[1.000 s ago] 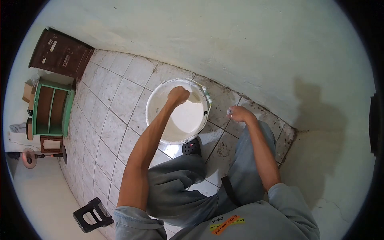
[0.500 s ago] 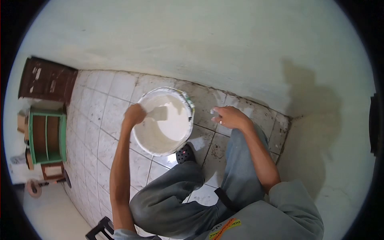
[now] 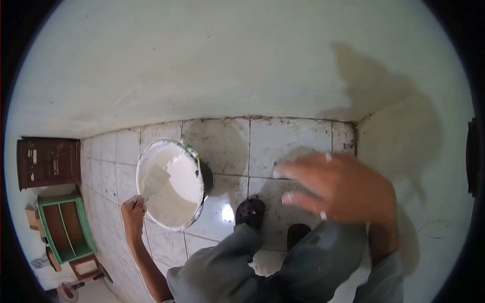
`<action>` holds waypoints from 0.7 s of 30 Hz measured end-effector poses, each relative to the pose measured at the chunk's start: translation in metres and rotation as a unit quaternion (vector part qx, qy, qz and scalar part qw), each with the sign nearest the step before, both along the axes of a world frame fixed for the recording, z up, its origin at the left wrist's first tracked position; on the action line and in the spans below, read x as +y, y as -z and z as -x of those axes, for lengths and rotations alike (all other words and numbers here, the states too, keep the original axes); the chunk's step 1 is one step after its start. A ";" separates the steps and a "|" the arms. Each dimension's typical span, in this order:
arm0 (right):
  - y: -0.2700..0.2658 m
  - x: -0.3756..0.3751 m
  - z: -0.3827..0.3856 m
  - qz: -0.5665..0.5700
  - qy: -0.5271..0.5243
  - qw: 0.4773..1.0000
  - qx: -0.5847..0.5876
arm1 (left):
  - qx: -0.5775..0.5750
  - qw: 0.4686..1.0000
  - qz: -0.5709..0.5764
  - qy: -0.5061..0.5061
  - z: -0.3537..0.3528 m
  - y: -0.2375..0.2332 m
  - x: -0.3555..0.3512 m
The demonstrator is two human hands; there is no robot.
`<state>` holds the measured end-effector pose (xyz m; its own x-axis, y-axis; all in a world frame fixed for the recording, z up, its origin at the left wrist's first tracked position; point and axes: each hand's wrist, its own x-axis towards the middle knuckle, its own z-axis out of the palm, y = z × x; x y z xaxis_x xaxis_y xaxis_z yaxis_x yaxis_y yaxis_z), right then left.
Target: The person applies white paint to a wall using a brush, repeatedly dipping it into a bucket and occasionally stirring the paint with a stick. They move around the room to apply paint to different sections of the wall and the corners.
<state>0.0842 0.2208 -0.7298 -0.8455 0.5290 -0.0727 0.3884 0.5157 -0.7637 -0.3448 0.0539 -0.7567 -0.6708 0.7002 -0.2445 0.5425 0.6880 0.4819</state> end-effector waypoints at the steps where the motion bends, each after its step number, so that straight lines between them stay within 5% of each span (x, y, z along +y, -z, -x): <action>1: -0.001 0.016 0.001 -0.021 -0.014 0.997 -0.076 | 0.000 0.998 -0.056 -0.024 -0.023 -0.005 0.004; 3: 0.007 0.041 0.009 -0.028 -0.041 0.978 -0.202 | -0.065 0.987 -0.140 -0.050 -0.041 -0.003 0.002; 7: 0.104 0.022 0.027 -0.014 0.001 0.942 -0.334 | -0.153 0.952 -0.246 -0.097 -0.063 0.024 0.005; 8: 0.129 0.004 0.027 -0.046 0.016 0.928 -0.369 | -0.252 0.932 -0.254 -0.053 -0.078 0.027 0.014; 10: 0.146 -0.018 0.021 -0.016 -0.071 0.843 -0.534 | -0.377 0.896 -0.236 -0.002 -0.115 0.036 0.035; 15: 0.212 -0.041 -0.007 0.112 -0.076 0.857 -0.498 | -0.573 0.801 -0.147 0.097 -0.196 0.108 0.096; 17: 0.214 -0.044 -0.012 0.090 -0.059 0.852 -0.512 | -0.582 0.792 -0.150 0.107 -0.213 0.172 0.116; 21: 0.213 -0.047 -0.020 0.035 -0.033 0.858 -0.511 | -0.604 0.785 -0.125 0.052 -0.248 0.229 0.145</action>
